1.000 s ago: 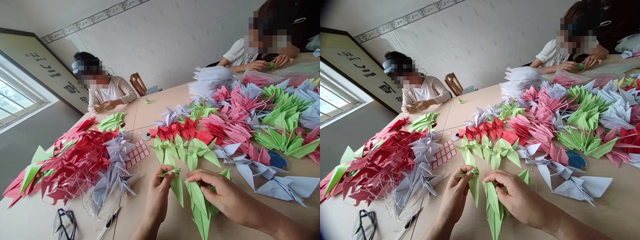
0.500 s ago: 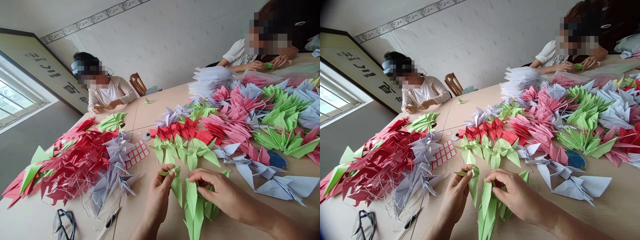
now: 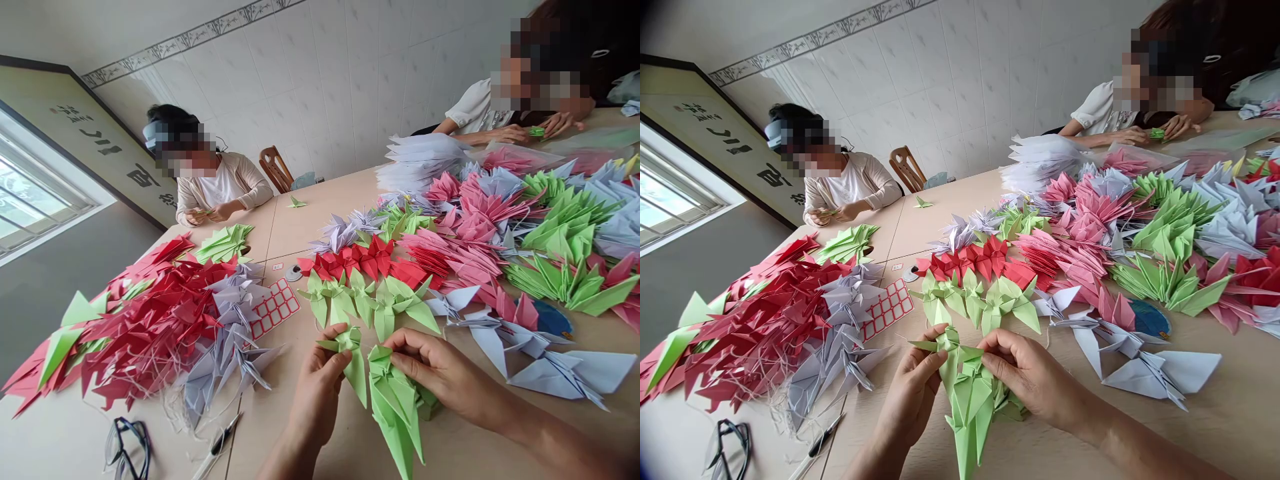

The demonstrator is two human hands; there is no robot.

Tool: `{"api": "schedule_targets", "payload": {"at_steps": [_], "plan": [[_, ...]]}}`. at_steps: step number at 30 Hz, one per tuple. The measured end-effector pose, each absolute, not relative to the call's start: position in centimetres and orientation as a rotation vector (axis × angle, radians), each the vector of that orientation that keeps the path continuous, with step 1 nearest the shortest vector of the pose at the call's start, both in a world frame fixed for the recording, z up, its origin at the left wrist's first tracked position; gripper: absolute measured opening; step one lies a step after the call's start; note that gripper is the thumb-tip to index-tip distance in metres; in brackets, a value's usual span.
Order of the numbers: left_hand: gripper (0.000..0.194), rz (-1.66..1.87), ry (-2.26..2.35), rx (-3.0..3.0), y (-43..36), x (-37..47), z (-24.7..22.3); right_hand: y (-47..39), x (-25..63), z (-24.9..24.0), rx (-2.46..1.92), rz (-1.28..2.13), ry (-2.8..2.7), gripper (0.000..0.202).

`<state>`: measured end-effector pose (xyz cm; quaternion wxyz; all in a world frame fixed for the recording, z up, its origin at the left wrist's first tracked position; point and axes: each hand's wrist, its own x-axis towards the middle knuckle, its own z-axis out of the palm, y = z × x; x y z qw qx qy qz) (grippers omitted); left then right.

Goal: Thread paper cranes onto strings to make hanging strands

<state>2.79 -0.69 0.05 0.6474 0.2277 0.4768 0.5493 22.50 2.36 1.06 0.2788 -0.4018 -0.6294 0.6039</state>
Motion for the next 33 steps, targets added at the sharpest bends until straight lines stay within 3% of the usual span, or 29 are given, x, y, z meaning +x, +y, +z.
{"api": "schedule_targets", "payload": {"at_steps": [15,20,33], "plan": [[0.072,1.121,0.979,0.677,-1.3,3.0,-0.1,2.0,22.6,0.4,-1.009,0.964,-1.873,0.010],[0.074,1.108,1.030,0.664,-1.4,3.3,0.0,2.1,22.7,-0.3,-0.871,0.622,-1.955,0.020],[0.085,1.167,0.971,0.641,-1.8,3.3,0.8,2.2,22.6,-0.3,-0.731,0.344,-2.030,0.024]]}}
